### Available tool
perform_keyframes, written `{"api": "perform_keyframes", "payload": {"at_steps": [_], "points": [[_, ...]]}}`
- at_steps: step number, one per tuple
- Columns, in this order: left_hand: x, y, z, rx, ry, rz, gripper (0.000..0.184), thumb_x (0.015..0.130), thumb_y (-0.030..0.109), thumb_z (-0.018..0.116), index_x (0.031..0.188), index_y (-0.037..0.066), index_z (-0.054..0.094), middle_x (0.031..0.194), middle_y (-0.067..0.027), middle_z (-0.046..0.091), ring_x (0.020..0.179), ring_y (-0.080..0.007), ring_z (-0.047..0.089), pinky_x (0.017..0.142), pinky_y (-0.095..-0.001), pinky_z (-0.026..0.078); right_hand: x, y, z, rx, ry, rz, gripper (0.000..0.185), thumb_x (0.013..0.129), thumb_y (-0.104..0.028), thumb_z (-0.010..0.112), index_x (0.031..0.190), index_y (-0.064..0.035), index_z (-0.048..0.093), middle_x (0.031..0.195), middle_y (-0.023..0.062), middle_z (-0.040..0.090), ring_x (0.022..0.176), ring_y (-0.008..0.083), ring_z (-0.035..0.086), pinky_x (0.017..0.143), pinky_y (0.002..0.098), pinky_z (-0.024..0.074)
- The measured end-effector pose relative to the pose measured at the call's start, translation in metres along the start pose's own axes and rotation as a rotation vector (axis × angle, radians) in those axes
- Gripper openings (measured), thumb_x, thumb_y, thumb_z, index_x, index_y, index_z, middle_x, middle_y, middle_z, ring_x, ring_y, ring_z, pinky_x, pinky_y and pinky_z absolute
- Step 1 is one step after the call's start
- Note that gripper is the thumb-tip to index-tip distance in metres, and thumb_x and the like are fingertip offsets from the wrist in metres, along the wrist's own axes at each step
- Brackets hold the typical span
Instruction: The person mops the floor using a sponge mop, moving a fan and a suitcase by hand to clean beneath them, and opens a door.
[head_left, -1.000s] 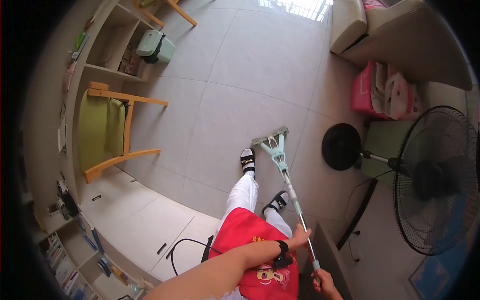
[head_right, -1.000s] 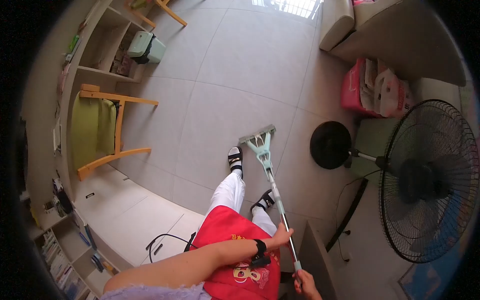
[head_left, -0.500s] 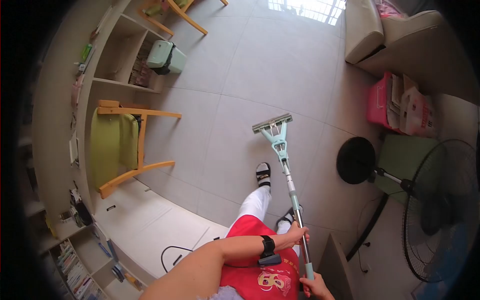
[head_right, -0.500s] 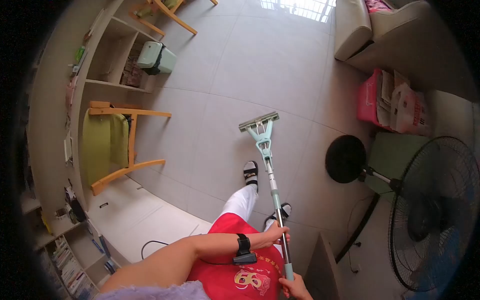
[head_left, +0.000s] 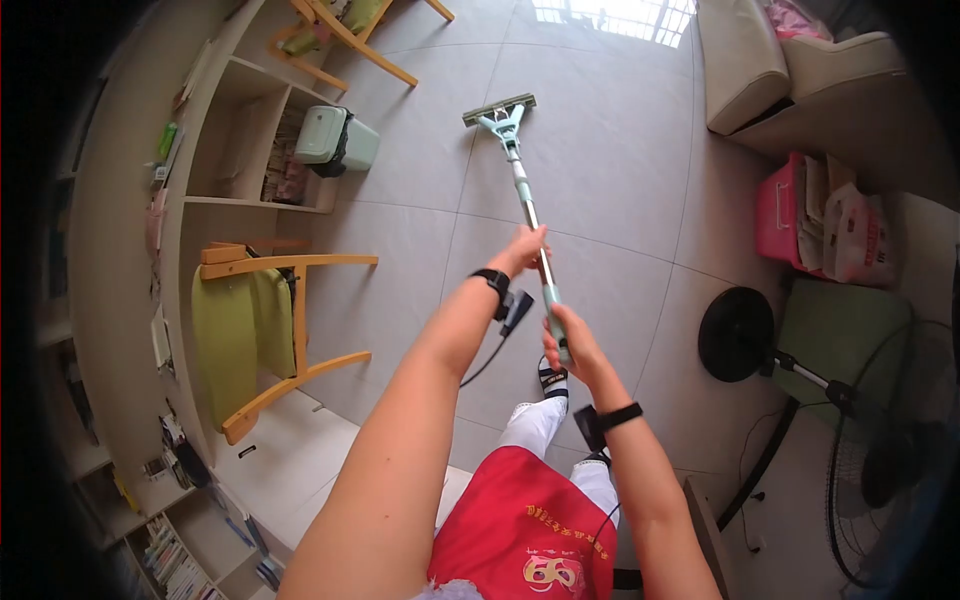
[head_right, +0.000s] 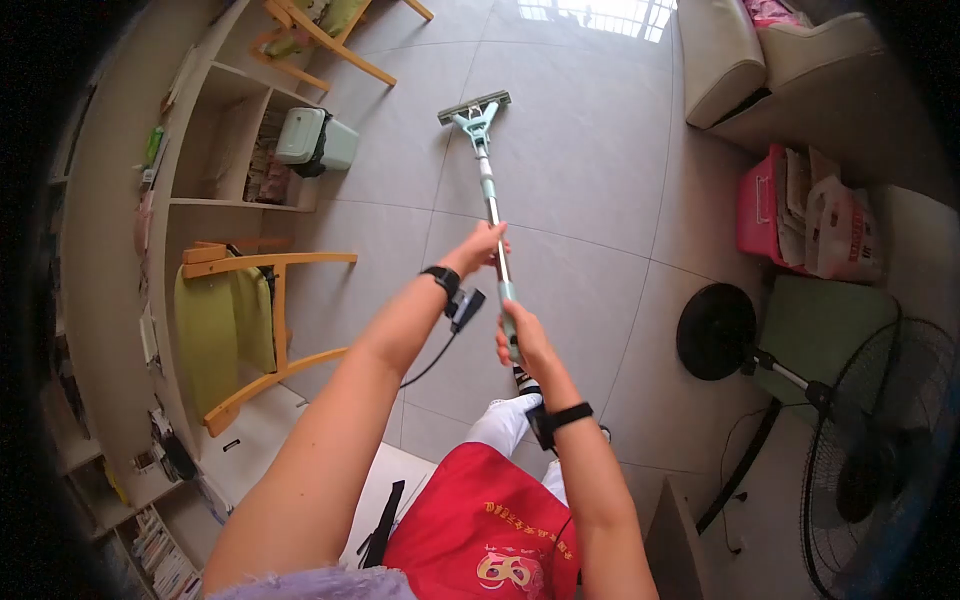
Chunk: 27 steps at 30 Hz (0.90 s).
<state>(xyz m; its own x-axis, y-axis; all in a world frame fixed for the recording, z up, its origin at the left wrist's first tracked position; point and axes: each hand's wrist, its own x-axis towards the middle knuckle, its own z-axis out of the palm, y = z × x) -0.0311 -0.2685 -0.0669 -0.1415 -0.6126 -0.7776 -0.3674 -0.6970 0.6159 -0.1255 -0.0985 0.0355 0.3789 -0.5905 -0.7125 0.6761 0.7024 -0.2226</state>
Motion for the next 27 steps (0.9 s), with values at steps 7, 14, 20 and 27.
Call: {"api": "perform_keyframes", "payload": {"at_steps": [7,14,20,27], "points": [[0.031,0.013,-0.037,0.556,-0.073,-0.177,0.043,0.085,0.025,0.045,0.106,0.000,0.016,0.071,-0.0194,0.054,0.055,-0.0299,0.061,0.047,-0.0439,0.053,0.032,0.034,0.027,0.715,-0.239,0.191,0.026,0.087,-0.030,0.052,0.078,-0.0081,0.043,0.058,-0.0033,0.037,0.044,0.0038,0.034,0.037,0.0160,0.0281],[-0.004,-0.012,-0.026,0.454,-0.259,-0.244,0.048,0.085,0.026,0.045,0.111,-0.007,0.023,0.079,-0.0232,0.058,0.058,-0.0304,0.063,0.052,-0.0410,0.055,-0.028,0.040,0.024,0.627,-0.083,0.194,0.027,0.087,-0.031,0.052,0.076,-0.0091,0.042,0.057,-0.0042,0.035,0.044,0.0031,0.030,0.037,0.0157,0.0256],[-0.077,-0.090,0.042,0.287,-0.170,-0.278,0.049,0.080,0.020,0.046,0.111,-0.006,0.019,0.082,-0.0240,0.055,0.058,-0.0329,0.061,0.047,-0.0467,0.053,-0.121,0.093,-0.020,0.610,-0.025,0.220,0.025,0.088,-0.029,0.051,0.076,-0.0092,0.041,0.057,-0.0039,0.035,0.044,0.0037,0.030,0.037,0.0164,0.0254],[-0.230,-0.201,0.163,0.156,-0.197,-0.299,0.037,0.079,0.015,0.047,0.099,-0.009,0.027,0.072,-0.0243,0.052,0.056,-0.0345,0.060,0.041,-0.0485,0.051,-0.290,0.180,-0.100,0.604,0.125,0.318,0.021,0.090,-0.027,0.047,0.080,-0.0084,0.042,0.057,-0.0024,0.037,0.043,0.0048,0.031,0.037,0.0180,0.0262]]}}
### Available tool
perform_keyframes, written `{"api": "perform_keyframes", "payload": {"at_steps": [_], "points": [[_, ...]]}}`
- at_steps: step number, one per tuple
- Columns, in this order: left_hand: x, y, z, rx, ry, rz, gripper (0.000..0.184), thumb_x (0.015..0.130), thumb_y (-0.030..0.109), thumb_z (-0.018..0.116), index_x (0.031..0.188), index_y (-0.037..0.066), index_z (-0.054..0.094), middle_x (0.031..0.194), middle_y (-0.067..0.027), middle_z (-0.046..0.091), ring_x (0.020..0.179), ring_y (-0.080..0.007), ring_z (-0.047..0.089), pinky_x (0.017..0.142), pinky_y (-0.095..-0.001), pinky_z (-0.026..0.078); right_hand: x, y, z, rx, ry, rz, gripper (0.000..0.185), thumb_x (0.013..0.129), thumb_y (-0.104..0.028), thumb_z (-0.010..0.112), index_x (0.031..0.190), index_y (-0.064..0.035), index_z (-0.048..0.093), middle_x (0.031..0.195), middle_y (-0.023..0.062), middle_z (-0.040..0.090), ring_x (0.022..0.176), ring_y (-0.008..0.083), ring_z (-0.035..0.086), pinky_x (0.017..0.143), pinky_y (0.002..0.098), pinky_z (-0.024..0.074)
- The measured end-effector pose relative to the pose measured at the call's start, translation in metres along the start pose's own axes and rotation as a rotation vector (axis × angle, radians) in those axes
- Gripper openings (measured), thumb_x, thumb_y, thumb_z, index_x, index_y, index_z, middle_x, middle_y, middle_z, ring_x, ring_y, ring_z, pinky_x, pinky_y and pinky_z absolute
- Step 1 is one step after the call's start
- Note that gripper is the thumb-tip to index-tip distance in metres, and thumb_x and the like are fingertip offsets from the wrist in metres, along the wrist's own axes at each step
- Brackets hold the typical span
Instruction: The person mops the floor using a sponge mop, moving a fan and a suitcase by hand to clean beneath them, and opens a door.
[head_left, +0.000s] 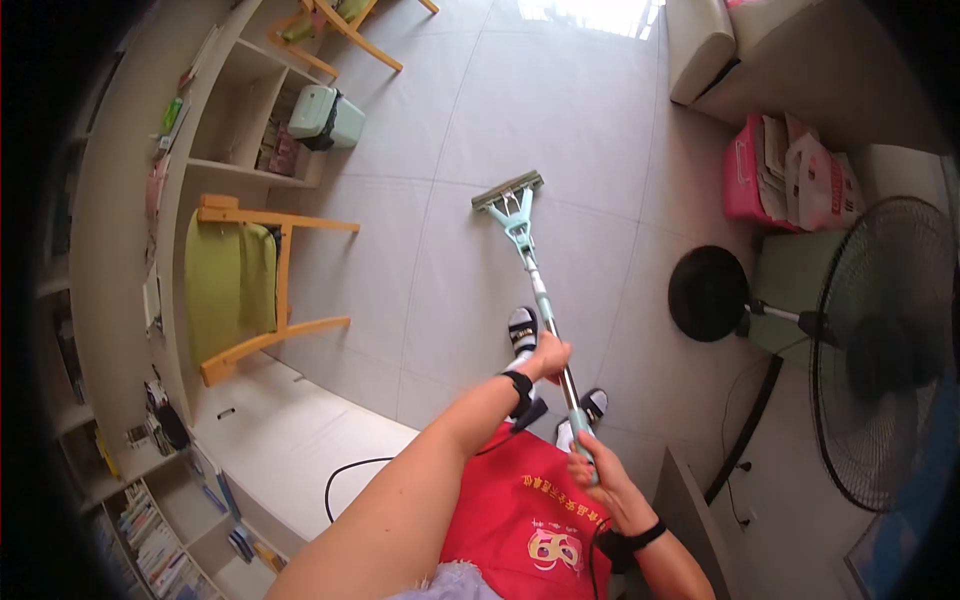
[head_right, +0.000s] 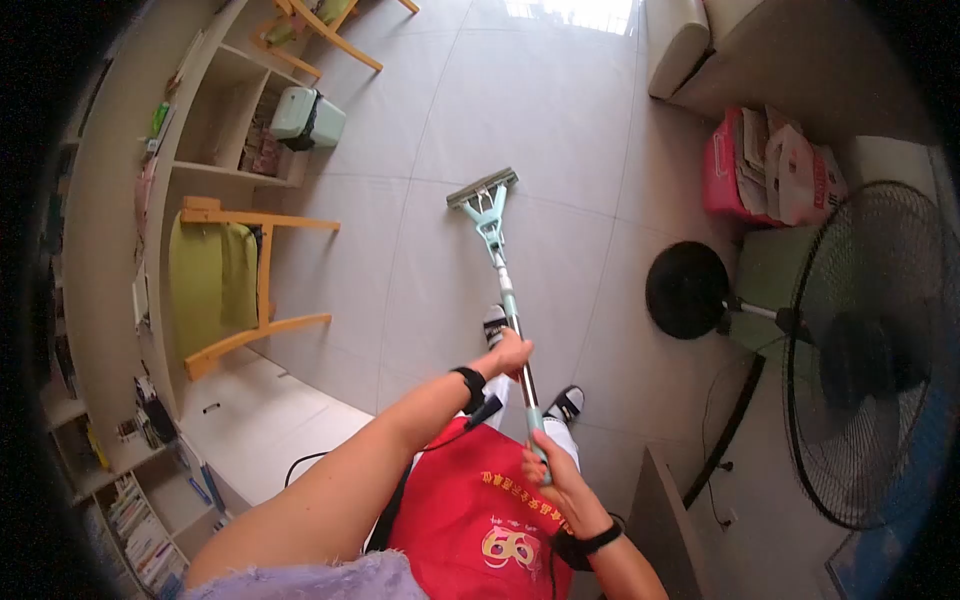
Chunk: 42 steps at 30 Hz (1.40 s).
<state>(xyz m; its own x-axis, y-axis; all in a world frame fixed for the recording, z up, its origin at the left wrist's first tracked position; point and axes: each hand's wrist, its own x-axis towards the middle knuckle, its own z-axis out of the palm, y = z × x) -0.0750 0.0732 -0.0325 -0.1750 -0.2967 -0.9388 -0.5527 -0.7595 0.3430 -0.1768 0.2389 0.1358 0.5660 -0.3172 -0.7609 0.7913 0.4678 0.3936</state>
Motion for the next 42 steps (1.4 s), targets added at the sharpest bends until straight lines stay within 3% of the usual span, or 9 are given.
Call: {"api": "perform_keyframes", "payload": {"at_steps": [5,8,10,13,15,17,26,34,42], "points": [[0.016,-0.206,0.188,1.812,-0.166,0.892,0.012,0.068,0.024,0.057,0.068,0.014,0.064,0.064,-0.0008,0.061,0.059,-0.0209,0.059,0.047,-0.0447,0.033,-0.132,0.070,-0.104,0.226,0.139,0.064,0.021,0.090,-0.027,0.047,0.083,-0.0074,0.043,0.058,-0.0018,0.036,0.042,0.0055,0.030,0.037,0.0183,0.0253],[-0.111,-0.209,0.254,1.546,-0.368,0.631,0.018,0.076,0.022,0.052,0.084,0.014,0.066,0.080,-0.0042,0.065,0.078,-0.0293,0.062,0.056,-0.0493,0.042,-0.214,0.119,-0.141,0.277,0.268,0.044,0.016,0.087,-0.022,0.052,0.088,-0.0069,0.045,0.057,-0.0023,0.033,0.041,0.0053,0.029,0.035,0.0170,0.0245],[-0.175,-0.202,0.276,1.536,-0.546,0.707,0.024,0.073,0.025,0.059,0.091,0.009,0.064,0.087,-0.0073,0.064,0.080,-0.0325,0.062,0.054,-0.0536,0.044,-0.261,0.139,-0.127,0.173,0.595,0.097,0.023,0.086,-0.033,0.052,0.077,-0.0116,0.053,0.055,-0.0022,0.048,0.036,0.0089,0.040,0.031,0.0184,0.0288],[-0.206,-0.197,0.301,1.702,-0.810,0.837,0.026,0.076,0.023,0.058,0.099,0.010,0.059,0.092,-0.0076,0.062,0.079,-0.0333,0.061,0.052,-0.0526,0.046,-0.302,0.159,-0.162,-0.039,0.462,0.073,0.016,0.085,-0.028,0.055,0.084,-0.0122,0.054,0.056,-0.0029,0.048,0.042,0.0067,0.044,0.037,0.0167,0.0343],[-0.214,-0.181,0.296,0.629,-0.550,-0.061,0.029,0.077,0.023,0.055,0.101,0.006,0.053,0.091,-0.0115,0.060,0.079,-0.0338,0.061,0.055,-0.0513,0.047,-0.306,0.151,-0.122,-0.347,0.504,0.006,0.013,0.084,-0.024,0.056,0.087,-0.0119,0.051,0.054,-0.0043,0.045,0.040,0.0063,0.041,0.036,0.0155,0.0326],[-0.227,-0.163,0.272,0.157,-0.316,-0.333,0.033,0.078,0.023,0.054,0.102,0.002,0.047,0.089,-0.0161,0.059,0.079,-0.0346,0.061,0.059,-0.0492,0.048,-0.292,0.147,-0.086,-0.337,0.511,-0.043,0.013,0.083,-0.022,0.057,0.086,-0.0116,0.049,0.054,-0.0050,0.042,0.040,0.0054,0.039,0.035,0.0149,0.0296],[-0.069,-0.023,0.115,0.067,0.060,0.290,0.041,0.078,0.024,0.053,0.102,-0.002,0.032,0.078,-0.0176,0.053,0.065,-0.0260,0.058,0.052,-0.0391,0.048,-0.115,0.035,-0.026,-0.157,0.021,-0.139,0.011,0.084,-0.008,0.053,0.081,-0.0121,0.043,0.052,-0.0064,0.031,0.037,0.0024,0.028,0.030,0.0171,0.0219],[0.048,0.199,-0.052,0.079,-0.007,0.309,0.029,0.080,0.025,0.053,0.088,-0.002,0.044,0.065,-0.0095,0.052,0.055,-0.0210,0.058,0.042,-0.0368,0.051,0.048,-0.112,0.124,0.152,-0.471,-0.149,0.026,0.089,-0.009,0.043,0.064,-0.0108,0.036,0.053,-0.0051,0.031,0.039,0.0024,0.029,0.033,0.0155,0.0251],[0.074,0.192,-0.023,0.173,-0.120,0.191,0.022,0.077,0.023,0.049,0.077,0.001,0.046,0.062,-0.0105,0.054,0.051,-0.0225,0.058,0.047,-0.0374,0.050,0.021,-0.112,0.113,0.307,-0.372,-0.160,0.023,0.087,-0.007,0.044,0.066,-0.0084,0.036,0.055,-0.0038,0.033,0.041,0.0023,0.032,0.036,0.0157,0.0289]]}}
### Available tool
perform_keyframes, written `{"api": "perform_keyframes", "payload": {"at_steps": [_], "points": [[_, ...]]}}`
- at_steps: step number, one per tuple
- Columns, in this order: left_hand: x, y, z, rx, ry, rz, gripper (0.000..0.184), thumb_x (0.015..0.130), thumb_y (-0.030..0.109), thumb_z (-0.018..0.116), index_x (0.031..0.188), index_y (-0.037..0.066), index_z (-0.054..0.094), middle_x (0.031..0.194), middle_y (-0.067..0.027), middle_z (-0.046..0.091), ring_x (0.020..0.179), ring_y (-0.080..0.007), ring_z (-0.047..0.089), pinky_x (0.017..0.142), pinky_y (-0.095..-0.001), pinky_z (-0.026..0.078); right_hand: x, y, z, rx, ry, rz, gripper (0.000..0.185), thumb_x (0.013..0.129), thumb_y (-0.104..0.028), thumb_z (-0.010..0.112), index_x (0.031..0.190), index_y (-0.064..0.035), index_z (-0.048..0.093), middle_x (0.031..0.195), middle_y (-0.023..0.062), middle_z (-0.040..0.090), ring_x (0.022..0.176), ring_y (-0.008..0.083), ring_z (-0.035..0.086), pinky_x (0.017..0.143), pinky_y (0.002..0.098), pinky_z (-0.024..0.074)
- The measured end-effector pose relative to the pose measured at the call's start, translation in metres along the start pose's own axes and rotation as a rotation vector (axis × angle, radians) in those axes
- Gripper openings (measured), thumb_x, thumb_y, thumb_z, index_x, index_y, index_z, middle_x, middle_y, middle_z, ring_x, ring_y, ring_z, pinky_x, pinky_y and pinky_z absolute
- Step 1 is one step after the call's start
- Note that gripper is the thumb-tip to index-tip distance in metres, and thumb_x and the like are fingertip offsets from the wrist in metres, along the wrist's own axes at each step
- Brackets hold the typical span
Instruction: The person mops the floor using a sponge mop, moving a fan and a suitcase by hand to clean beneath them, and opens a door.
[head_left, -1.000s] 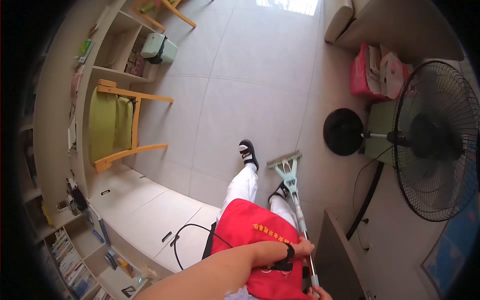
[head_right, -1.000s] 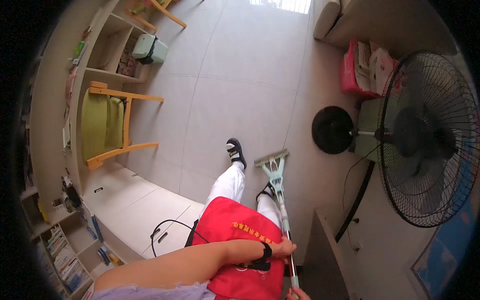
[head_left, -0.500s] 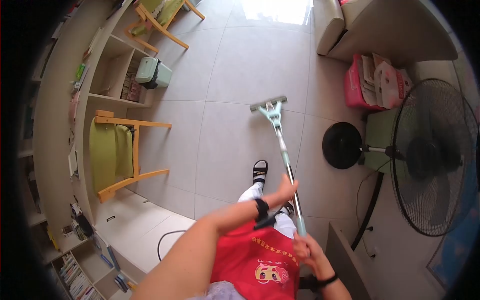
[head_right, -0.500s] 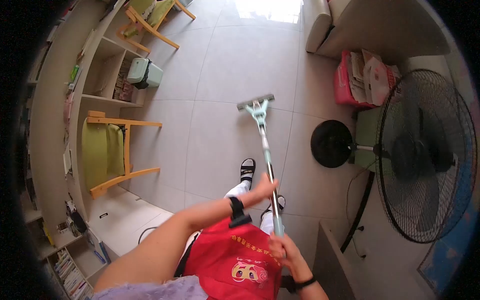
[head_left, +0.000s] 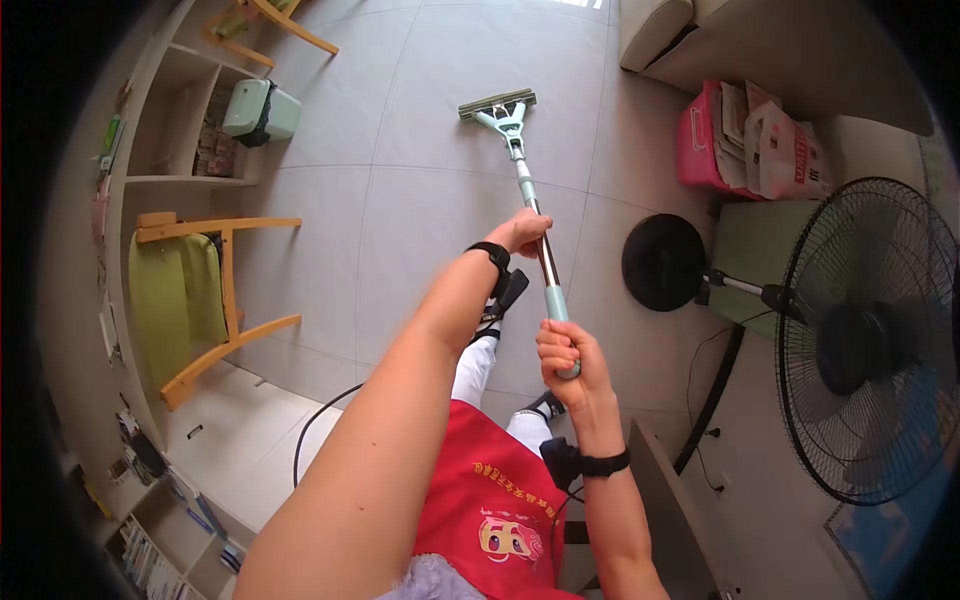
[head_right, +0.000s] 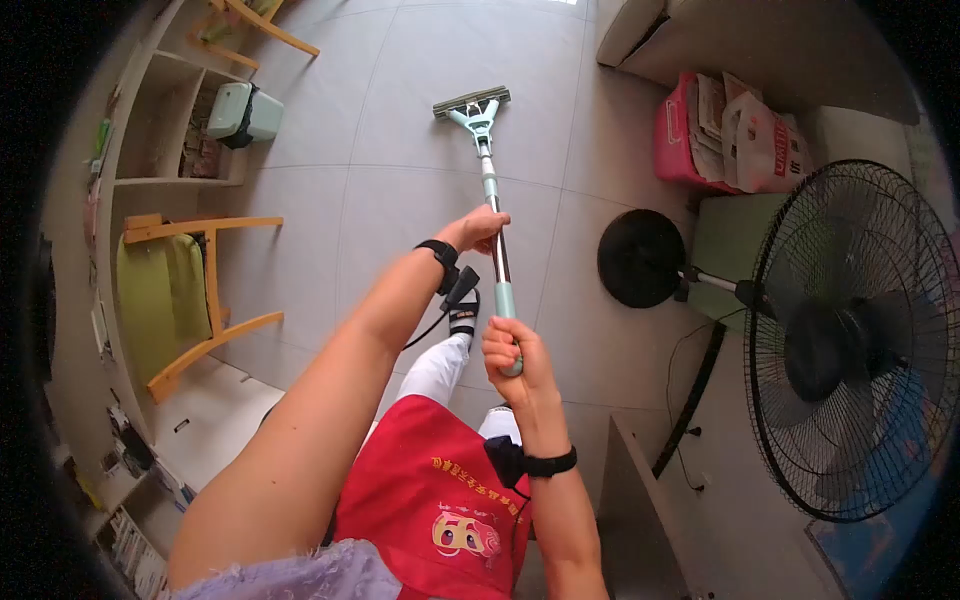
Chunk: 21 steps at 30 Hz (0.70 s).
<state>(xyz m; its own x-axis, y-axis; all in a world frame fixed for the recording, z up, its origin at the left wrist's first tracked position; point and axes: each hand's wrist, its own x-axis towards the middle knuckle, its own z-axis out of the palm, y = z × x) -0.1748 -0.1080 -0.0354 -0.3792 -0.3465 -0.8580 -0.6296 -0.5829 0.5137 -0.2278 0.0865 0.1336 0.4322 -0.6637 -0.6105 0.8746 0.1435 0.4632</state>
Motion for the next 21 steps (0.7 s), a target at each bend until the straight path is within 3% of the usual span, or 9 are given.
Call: {"api": "perform_keyframes", "payload": {"at_steps": [7,11,12,14,15,16,17,19,21], "points": [[-0.054,-0.100,0.118,-0.054,-0.037,-0.018,0.024,0.075,0.021,0.050,0.069,-0.003,0.047,0.056,-0.0135,0.052,0.046,-0.0281,0.056,0.039,-0.0423,0.048,-0.110,0.044,-0.099,0.035,0.100,-0.016,0.020,0.086,-0.005,0.047,0.069,-0.0099,0.037,0.055,-0.0038,0.033,0.041,0.0026,0.029,0.035,0.0158,0.0250],[-0.121,-0.176,0.204,0.234,-0.110,0.084,0.030,0.073,0.022,0.050,0.059,-0.005,0.048,0.055,-0.0155,0.054,0.047,-0.0274,0.059,0.040,-0.0397,0.048,-0.212,0.089,-0.146,0.058,0.341,-0.047,0.017,0.087,-0.005,0.044,0.072,-0.0085,0.037,0.055,-0.0038,0.031,0.041,0.0025,0.028,0.034,0.0155,0.0244],[-0.136,-0.203,0.233,0.164,-0.044,0.042,0.032,0.073,0.023,0.051,0.062,-0.007,0.050,0.054,-0.0155,0.054,0.051,-0.0270,0.060,0.042,-0.0390,0.048,-0.240,0.100,-0.155,0.063,0.371,-0.049,0.017,0.087,-0.006,0.044,0.072,-0.0086,0.037,0.055,-0.0036,0.031,0.041,0.0027,0.028,0.034,0.0156,0.0242],[-0.144,-0.287,0.295,0.278,-0.113,0.245,0.037,0.073,0.027,0.050,0.064,-0.009,0.050,0.057,-0.0163,0.055,0.059,-0.0277,0.061,0.045,-0.0388,0.048,-0.295,0.120,-0.176,0.098,0.435,-0.036,0.017,0.087,-0.007,0.045,0.073,-0.0089,0.037,0.055,-0.0034,0.030,0.041,0.0030,0.027,0.034,0.0159,0.0239],[-0.198,-0.257,0.308,0.271,-0.099,-0.049,0.037,0.076,0.027,0.052,0.071,-0.010,0.056,0.070,-0.0258,0.059,0.068,-0.0359,0.062,0.061,-0.0404,0.052,-0.321,0.129,-0.186,0.130,0.472,-0.020,0.017,0.087,-0.007,0.045,0.073,-0.0090,0.037,0.055,-0.0034,0.030,0.041,0.0032,0.027,0.034,0.0161,0.0239],[-0.232,-0.251,0.324,0.126,-0.156,-0.210,0.039,0.077,0.027,0.051,0.069,-0.011,0.055,0.068,-0.0267,0.059,0.065,-0.0369,0.062,0.055,-0.0409,0.052,-0.343,0.140,-0.192,0.125,0.523,-0.025,0.015,0.086,-0.006,0.047,0.075,-0.0086,0.038,0.055,-0.0034,0.030,0.040,0.0031,0.027,0.034,0.0163,0.0236],[-0.251,-0.264,0.342,0.196,-0.166,-0.101,0.040,0.077,0.028,0.051,0.068,-0.011,0.054,0.067,-0.0261,0.059,0.063,-0.0361,0.063,0.051,-0.0411,0.052,-0.363,0.150,-0.190,0.120,0.581,-0.029,0.013,0.085,-0.005,0.048,0.077,-0.0082,0.039,0.055,-0.0034,0.031,0.039,0.0030,0.027,0.033,0.0165,0.0233],[-0.274,-0.289,0.374,0.203,-0.206,-0.120,0.040,0.078,0.030,0.051,0.069,-0.009,0.054,0.068,-0.0233,0.060,0.063,-0.0346,0.063,0.052,-0.0410,0.052,-0.394,0.166,-0.161,0.045,0.740,-0.025,0.011,0.082,-0.007,0.054,0.082,-0.0106,0.043,0.054,-0.0042,0.034,0.038,0.0027,0.030,0.030,0.0150,0.0201],[-0.281,-0.314,0.393,0.192,-0.277,-0.117,0.039,0.078,0.027,0.053,0.084,-0.011,0.052,0.071,-0.0221,0.060,0.060,-0.0331,0.062,0.052,-0.0381,0.051,-0.404,0.173,-0.148,-0.056,0.815,-0.020,0.013,0.080,-0.007,0.056,0.084,-0.0122,0.045,0.054,-0.0049,0.035,0.037,0.0025,0.030,0.029,0.0143,0.0182]]}}
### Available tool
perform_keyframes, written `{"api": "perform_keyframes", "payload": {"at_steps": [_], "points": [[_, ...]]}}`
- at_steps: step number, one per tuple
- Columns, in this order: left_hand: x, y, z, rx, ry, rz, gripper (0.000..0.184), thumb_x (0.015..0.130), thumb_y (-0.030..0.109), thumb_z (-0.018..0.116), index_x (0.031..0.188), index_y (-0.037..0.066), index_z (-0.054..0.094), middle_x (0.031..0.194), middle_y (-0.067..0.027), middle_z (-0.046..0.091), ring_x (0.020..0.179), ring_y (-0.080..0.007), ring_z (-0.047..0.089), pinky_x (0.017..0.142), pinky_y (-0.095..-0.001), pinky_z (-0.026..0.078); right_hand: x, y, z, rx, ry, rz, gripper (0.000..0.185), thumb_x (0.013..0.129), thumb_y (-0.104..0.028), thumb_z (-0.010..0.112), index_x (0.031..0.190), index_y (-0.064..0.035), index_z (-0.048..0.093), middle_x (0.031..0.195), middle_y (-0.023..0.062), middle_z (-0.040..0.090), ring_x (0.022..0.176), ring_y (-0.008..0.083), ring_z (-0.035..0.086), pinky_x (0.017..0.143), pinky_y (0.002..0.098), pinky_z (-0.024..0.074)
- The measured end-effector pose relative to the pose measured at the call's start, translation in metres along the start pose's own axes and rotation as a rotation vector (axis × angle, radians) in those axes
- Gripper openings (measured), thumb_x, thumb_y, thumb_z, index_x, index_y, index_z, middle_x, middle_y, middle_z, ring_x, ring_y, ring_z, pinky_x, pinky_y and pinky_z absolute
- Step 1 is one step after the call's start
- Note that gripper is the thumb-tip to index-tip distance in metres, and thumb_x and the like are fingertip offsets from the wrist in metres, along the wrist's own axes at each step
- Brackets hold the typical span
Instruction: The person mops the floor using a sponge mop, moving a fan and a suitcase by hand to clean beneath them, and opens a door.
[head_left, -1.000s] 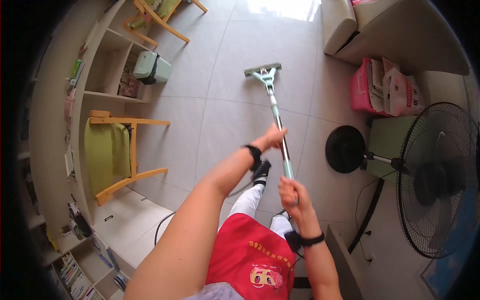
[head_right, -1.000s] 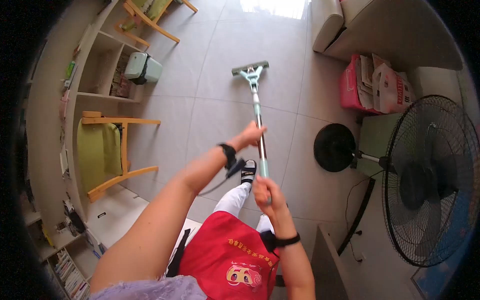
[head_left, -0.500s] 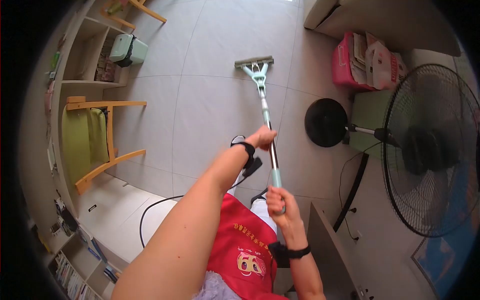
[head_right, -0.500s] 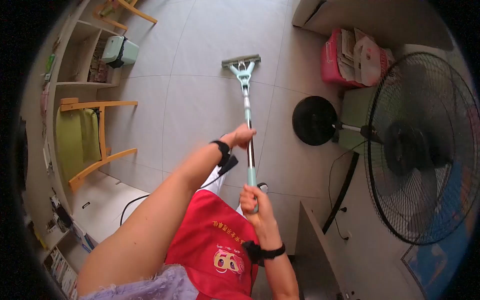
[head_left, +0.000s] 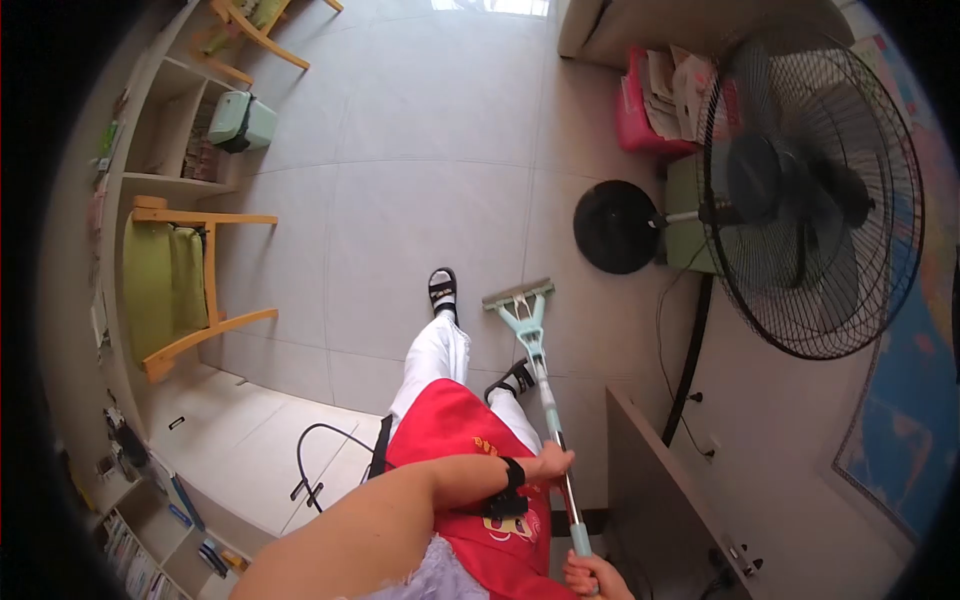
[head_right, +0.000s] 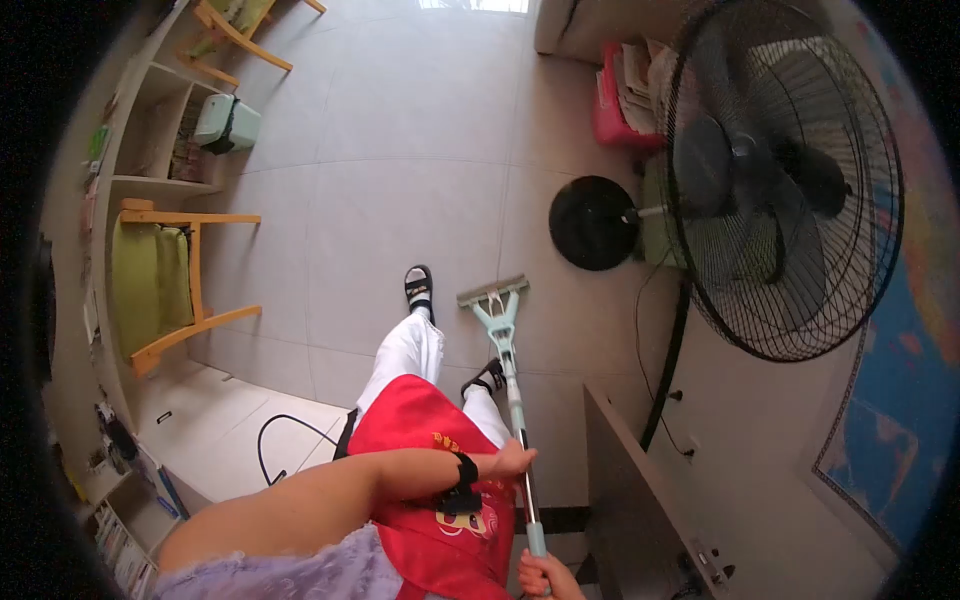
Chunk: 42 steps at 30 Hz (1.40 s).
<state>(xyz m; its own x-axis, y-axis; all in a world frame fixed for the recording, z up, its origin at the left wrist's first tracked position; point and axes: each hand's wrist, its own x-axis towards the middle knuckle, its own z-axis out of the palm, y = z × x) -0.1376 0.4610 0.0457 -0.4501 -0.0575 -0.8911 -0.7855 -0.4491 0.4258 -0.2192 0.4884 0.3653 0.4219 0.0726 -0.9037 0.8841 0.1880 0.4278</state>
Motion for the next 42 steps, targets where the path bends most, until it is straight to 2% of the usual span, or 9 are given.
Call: {"api": "perform_keyframes", "payload": {"at_steps": [10,11,14,15,16,17,25,34,42], "points": [[-0.018,0.089,-0.166,-0.440,0.342,0.152,0.028,0.073,0.020,0.052,0.080,-0.007,0.046,0.065,-0.0170,0.056,0.057,-0.0270,0.059,0.049,-0.0390,0.048,0.032,-0.034,0.130,-0.487,0.036,-0.158,0.011,0.083,-0.010,0.052,0.075,-0.0099,0.045,0.050,-0.0066,0.030,0.034,0.0027,0.027,0.028,0.0157,0.0180],[0.000,0.093,-0.200,-0.455,0.318,0.130,0.028,0.074,0.020,0.051,0.080,-0.006,0.046,0.066,-0.0178,0.056,0.058,-0.0278,0.059,0.050,-0.0390,0.048,0.065,-0.053,0.134,-0.383,-0.261,-0.052,0.010,0.082,-0.004,0.052,0.082,-0.0070,0.042,0.055,-0.0031,0.033,0.037,0.0027,0.028,0.031,0.0166,0.0222],[0.021,0.125,-0.323,-0.568,0.421,0.188,0.030,0.077,0.020,0.051,0.090,-0.005,0.040,0.062,-0.0122,0.053,0.050,-0.0218,0.057,0.040,-0.0363,0.047,0.105,-0.091,0.236,-0.503,-0.366,-0.089,0.016,0.078,-0.003,0.056,0.082,-0.0084,0.041,0.053,-0.0035,0.035,0.036,0.0043,0.032,0.030,0.0183,0.0245],[0.022,0.139,-0.366,-0.579,0.516,0.196,0.021,0.076,0.018,0.051,0.074,-0.002,0.046,0.056,-0.0116,0.054,0.048,-0.0211,0.058,0.040,-0.0344,0.048,0.123,-0.103,0.269,-0.522,-0.433,-0.085,0.015,0.079,-0.004,0.056,0.080,-0.0086,0.041,0.053,-0.0040,0.035,0.036,0.0034,0.031,0.030,0.0177,0.0236],[0.027,0.147,-0.409,-0.524,0.532,0.157,0.029,0.079,0.020,0.051,0.095,0.000,0.036,0.061,-0.0089,0.055,0.048,-0.0190,0.057,0.039,-0.0326,0.047,0.140,-0.113,0.303,-0.563,-0.472,-0.090,0.014,0.080,-0.005,0.056,0.080,-0.0084,0.042,0.053,-0.0048,0.034,0.036,0.0026,0.030,0.030,0.0174,0.0223],[0.032,0.154,-0.446,-0.492,0.712,0.224,0.022,0.076,0.018,0.051,0.062,0.001,0.048,0.053,-0.0102,0.055,0.047,-0.0217,0.059,0.040,-0.0349,0.048,0.157,-0.120,0.336,-0.580,-0.552,-0.115,0.014,0.081,-0.007,0.054,0.077,-0.0089,0.041,0.051,-0.0056,0.032,0.036,0.0022,0.028,0.031,0.0175,0.0213],[0.047,0.169,-0.673,-0.505,0.534,0.094,0.037,0.082,0.030,0.046,0.099,-0.002,0.039,0.070,-0.0160,0.055,0.057,-0.0302,0.061,0.052,-0.0466,0.053,0.221,-0.131,0.539,-0.403,-0.693,0.057,0.020,0.082,-0.005,0.052,0.070,-0.0099,0.036,0.055,-0.0049,0.036,0.041,0.0012,0.032,0.035,0.0152,0.0269],[0.069,0.196,-0.608,-0.553,0.462,0.083,0.033,0.080,0.026,0.050,0.097,-0.001,0.041,0.069,-0.0111,0.051,0.053,-0.0253,0.057,0.052,-0.0450,0.053,0.187,-0.147,0.490,-0.219,-0.614,0.030,0.020,0.082,-0.003,0.051,0.069,-0.0089,0.036,0.058,-0.0039,0.038,0.043,0.0012,0.034,0.036,0.0145,0.0294],[0.118,0.149,-0.419,-0.384,0.437,0.112,0.028,0.078,0.023,0.049,0.085,-0.004,0.044,0.060,-0.0116,0.051,0.048,-0.0285,0.058,0.043,-0.0456,0.050,0.152,-0.140,0.301,-0.053,-0.564,0.060,0.023,0.084,-0.005,0.049,0.065,-0.0096,0.037,0.055,-0.0043,0.033,0.041,0.0024,0.029,0.036,0.0156,0.0254]]}}
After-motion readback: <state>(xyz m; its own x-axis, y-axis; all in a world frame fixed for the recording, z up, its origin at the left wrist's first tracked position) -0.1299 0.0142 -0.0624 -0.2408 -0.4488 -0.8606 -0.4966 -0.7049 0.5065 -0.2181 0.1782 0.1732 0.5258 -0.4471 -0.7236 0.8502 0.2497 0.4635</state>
